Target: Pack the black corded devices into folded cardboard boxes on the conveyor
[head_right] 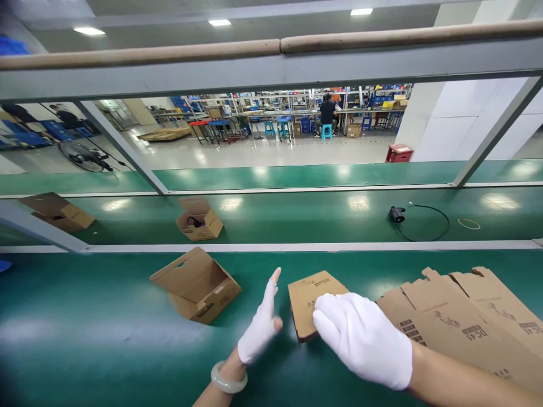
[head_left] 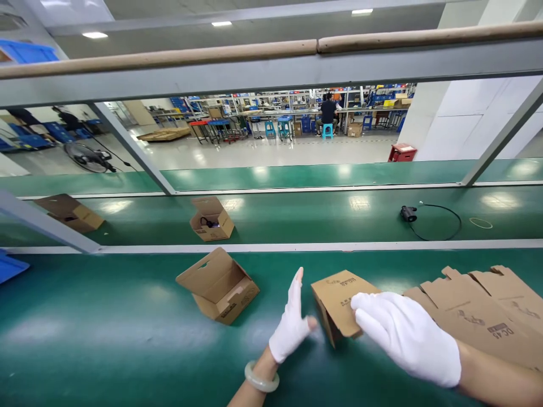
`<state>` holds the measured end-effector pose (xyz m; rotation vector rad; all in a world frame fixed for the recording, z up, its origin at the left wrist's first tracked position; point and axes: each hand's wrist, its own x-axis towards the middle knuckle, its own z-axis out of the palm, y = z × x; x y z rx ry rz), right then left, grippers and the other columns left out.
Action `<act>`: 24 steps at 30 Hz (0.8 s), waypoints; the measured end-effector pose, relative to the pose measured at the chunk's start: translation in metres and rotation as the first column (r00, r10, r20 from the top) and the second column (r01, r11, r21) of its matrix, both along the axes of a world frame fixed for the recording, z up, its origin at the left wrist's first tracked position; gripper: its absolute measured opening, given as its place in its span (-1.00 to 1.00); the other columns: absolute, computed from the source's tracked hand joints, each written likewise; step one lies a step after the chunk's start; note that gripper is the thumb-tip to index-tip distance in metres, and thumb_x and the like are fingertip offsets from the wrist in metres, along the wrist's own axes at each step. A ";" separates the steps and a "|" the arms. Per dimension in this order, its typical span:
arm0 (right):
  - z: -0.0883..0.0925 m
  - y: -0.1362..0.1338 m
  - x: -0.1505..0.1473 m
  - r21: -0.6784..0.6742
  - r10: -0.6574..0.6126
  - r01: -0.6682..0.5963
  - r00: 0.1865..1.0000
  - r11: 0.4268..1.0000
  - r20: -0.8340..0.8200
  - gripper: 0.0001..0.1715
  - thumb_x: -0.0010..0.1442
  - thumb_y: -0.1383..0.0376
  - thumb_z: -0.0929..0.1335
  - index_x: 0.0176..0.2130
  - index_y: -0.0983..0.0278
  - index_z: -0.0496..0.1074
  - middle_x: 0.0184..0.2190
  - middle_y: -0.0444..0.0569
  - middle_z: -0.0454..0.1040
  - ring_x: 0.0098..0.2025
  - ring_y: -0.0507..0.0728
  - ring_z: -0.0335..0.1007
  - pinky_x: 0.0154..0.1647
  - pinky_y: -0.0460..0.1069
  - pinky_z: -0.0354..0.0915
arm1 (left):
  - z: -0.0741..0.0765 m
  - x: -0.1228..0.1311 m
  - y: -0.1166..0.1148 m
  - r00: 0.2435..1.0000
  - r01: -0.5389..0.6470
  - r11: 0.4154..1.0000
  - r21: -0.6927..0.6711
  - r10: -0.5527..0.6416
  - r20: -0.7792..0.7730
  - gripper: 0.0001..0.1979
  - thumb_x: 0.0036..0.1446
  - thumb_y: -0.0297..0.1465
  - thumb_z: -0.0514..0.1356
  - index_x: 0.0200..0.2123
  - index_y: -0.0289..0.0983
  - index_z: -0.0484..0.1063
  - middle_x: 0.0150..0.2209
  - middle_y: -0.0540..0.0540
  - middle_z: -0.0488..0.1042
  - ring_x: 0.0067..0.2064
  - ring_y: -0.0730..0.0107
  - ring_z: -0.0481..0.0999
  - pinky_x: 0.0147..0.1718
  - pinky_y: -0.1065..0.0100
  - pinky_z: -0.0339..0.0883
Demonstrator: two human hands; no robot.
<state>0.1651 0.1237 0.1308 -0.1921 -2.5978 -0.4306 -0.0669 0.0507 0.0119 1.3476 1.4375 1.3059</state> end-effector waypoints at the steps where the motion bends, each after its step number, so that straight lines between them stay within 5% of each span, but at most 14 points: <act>1: 0.000 0.006 -0.002 0.025 -0.016 0.017 1.000 1.000 -0.002 -0.71 0.20 0.52 0.21 -0.14 0.32 0.40 -0.24 0.10 0.52 -0.22 0.22 0.46 -0.32 0.07 0.38 | -0.002 -0.001 -0.004 0.987 0.075 0.995 0.063 -0.065 -0.148 0.26 -0.24 0.21 0.22 0.34 -0.23 -0.35 0.38 -0.28 -0.36 0.37 -0.15 -0.34 0.30 -0.11 -0.36; 4: -0.003 0.021 -0.017 -0.005 -0.046 0.046 0.999 0.999 0.019 -0.74 0.20 0.53 0.19 -0.21 0.33 0.39 -0.37 0.04 0.48 -0.36 0.16 0.42 -0.39 0.04 0.32 | -0.004 0.003 -0.007 0.905 0.184 0.977 0.107 -0.126 -0.406 0.37 -0.32 -0.03 0.43 0.34 -0.22 -0.45 0.35 -0.38 -0.19 0.35 -0.27 -0.23 0.28 -0.19 -0.28; 8: -0.013 0.045 -0.045 -0.184 -0.131 0.134 0.991 0.974 0.027 -0.70 0.17 0.53 0.15 -0.19 0.33 0.37 -0.36 0.03 0.42 -0.38 0.15 0.33 -0.35 0.05 0.27 | -0.004 0.004 0.004 0.918 0.115 0.993 0.025 -0.097 -0.385 0.20 -0.19 -0.38 0.35 0.33 -0.22 -0.44 0.23 -0.35 0.11 0.27 -0.12 0.11 0.23 -0.12 0.01; 11: -0.012 0.083 -0.060 -0.361 -0.167 0.162 0.986 0.918 0.018 -0.61 0.08 0.54 0.17 -0.13 0.30 0.35 -0.22 0.04 0.43 -0.21 0.15 0.36 -0.21 0.04 0.30 | -0.008 -0.011 0.013 0.946 0.068 0.995 -0.075 -0.088 -0.311 0.16 -0.16 -0.33 0.34 0.33 -0.18 -0.41 0.29 -0.32 0.03 0.30 -0.10 0.07 0.25 -0.12 -0.03; 13: -0.008 0.124 -0.063 -0.453 -0.319 0.301 0.947 0.839 0.038 -0.56 0.10 0.48 0.21 -0.02 0.26 0.32 -0.04 0.01 0.39 -0.02 0.13 0.32 -0.01 0.00 0.26 | -0.013 -0.027 0.017 0.959 0.004 0.994 -0.112 -0.035 -0.282 0.11 -0.10 -0.25 0.32 0.34 -0.17 -0.38 0.34 -0.31 -0.07 0.32 -0.13 0.03 0.25 -0.13 -0.05; 15: -0.006 0.176 -0.058 -0.477 -0.594 0.571 0.796 0.668 0.120 -0.53 0.17 0.35 0.24 0.09 0.19 0.25 0.12 -0.04 0.30 0.12 0.11 0.23 0.13 -0.02 0.16 | -0.017 -0.044 0.017 0.975 -0.055 0.988 -0.144 0.022 -0.221 0.05 -0.03 -0.18 0.28 0.34 -0.16 -0.37 0.36 -0.29 -0.14 0.33 -0.13 0.01 0.25 -0.12 -0.02; 18: -0.014 0.258 -0.037 -0.473 -0.782 0.768 0.581 0.432 0.228 -0.50 0.20 0.21 0.25 0.12 0.30 0.26 0.10 0.20 0.31 0.07 0.34 0.29 0.06 0.22 0.20 | -0.017 -0.061 0.009 0.967 -0.192 0.969 -0.152 0.160 -0.199 0.04 -0.03 -0.11 0.28 0.33 -0.11 -0.33 0.37 -0.22 -0.16 0.33 -0.14 -0.02 0.24 -0.16 -0.02; 22: -0.051 0.333 -0.005 -0.458 -0.862 0.884 0.303 0.094 0.406 -0.41 0.15 0.05 0.32 -0.01 0.46 0.37 -0.05 0.37 0.39 -0.03 0.45 0.36 -0.10 0.28 0.27 | -0.014 -0.062 -0.017 0.804 -0.522 0.849 0.080 0.521 -0.286 -0.22 0.03 -0.06 0.22 0.27 -0.13 0.04 0.29 -0.21 0.12 0.27 -0.19 0.13 0.22 -0.21 0.00; 24: -0.074 0.352 0.001 -0.454 -0.853 0.891 0.212 -0.033 0.477 -0.37 0.14 -0.01 0.33 -0.04 0.47 0.39 -0.07 0.35 0.41 -0.06 0.40 0.38 -0.11 0.23 0.30 | -0.011 -0.052 -0.028 0.782 -0.573 0.807 0.143 0.590 -0.198 -0.35 0.03 -0.02 0.19 0.16 -0.16 0.28 0.13 -0.24 0.36 0.16 -0.18 0.30 0.20 -0.16 0.10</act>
